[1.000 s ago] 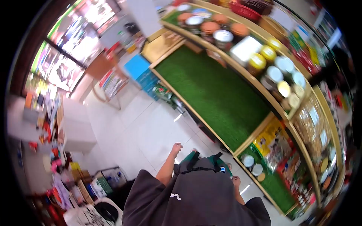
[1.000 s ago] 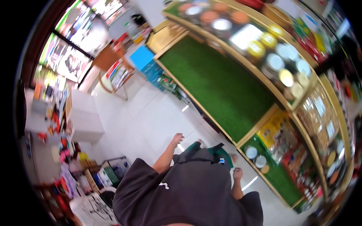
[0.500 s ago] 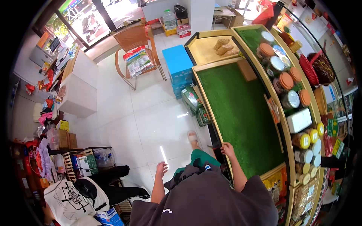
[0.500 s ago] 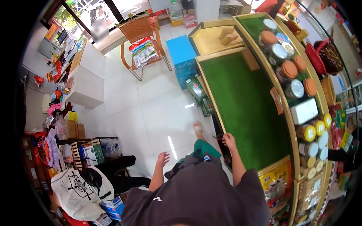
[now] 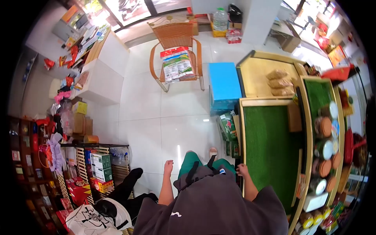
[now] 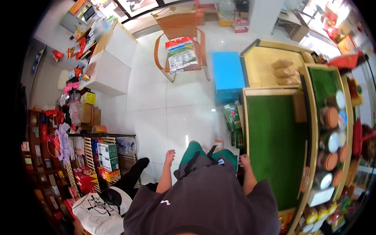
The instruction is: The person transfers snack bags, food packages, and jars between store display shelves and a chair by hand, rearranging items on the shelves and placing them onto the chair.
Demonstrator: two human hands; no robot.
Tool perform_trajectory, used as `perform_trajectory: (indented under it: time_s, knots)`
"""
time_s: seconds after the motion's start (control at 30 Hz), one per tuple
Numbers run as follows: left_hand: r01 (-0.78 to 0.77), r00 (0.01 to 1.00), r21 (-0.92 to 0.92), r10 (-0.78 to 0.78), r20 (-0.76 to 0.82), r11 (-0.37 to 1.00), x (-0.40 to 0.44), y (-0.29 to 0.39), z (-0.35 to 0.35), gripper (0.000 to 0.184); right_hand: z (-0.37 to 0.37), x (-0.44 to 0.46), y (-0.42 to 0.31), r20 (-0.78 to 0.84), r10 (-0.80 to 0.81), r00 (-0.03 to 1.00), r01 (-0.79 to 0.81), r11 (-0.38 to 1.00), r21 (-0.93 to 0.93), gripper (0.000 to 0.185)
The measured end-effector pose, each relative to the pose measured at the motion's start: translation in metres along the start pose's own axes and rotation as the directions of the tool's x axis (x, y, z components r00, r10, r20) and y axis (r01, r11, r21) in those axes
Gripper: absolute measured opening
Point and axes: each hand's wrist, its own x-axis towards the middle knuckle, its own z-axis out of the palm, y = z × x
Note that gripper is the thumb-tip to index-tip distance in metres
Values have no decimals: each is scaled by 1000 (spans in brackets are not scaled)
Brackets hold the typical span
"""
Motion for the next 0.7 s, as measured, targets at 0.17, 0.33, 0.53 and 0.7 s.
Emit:
perform_trajectory:
  time_s: [0.17, 0.33, 0.53, 0.7]
  knots:
    - [-104, 993, 44, 106, -48, 994, 73, 31, 1, 25, 16, 39, -148, -64, -191, 980, 199, 968, 152, 27]
    - [60, 998, 84, -59, -8, 995, 164, 65, -14, 24, 64, 58, -244, -152, -275, 949, 306, 920, 246, 37]
    - [-69, 997, 1, 69, -30, 998, 236, 170, -56, 32, 152, 129, -279, -72, -256, 964, 254, 966, -40, 45]
    - [-152, 985, 38, 155, -76, 988, 272, 249, -69, 37, 219, 94, -400, 48, -198, 979, 200, 979, -41, 56]
